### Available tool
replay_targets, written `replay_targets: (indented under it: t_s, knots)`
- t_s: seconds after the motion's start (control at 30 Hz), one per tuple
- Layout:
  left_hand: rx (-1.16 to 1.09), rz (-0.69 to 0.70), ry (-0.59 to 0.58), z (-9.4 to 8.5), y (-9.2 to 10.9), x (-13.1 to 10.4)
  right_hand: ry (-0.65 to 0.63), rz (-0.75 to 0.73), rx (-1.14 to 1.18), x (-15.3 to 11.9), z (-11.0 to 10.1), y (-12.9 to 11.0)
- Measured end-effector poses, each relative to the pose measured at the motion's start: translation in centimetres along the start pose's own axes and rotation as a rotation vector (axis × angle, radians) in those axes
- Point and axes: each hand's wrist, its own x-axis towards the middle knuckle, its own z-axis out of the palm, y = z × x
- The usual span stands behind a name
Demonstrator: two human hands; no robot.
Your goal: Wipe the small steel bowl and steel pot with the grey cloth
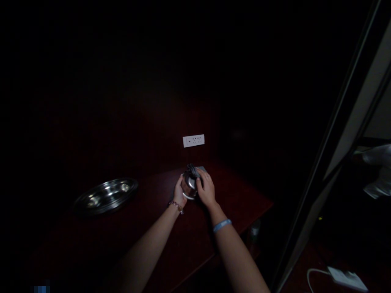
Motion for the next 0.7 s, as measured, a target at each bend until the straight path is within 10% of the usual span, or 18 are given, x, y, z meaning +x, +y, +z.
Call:
replay_targets:
  t_s: [0.2,0.7]
  knots:
    - [-0.027,0.043,-0.003,0.0,0.2,0.0,0.107,0.235,0.133,-0.1,0.4,1.9]
    - [-0.101,0.099,0.073,-0.4,0.7,0.6,0.117,0.255,0.129,-0.3,0.2,2.0]
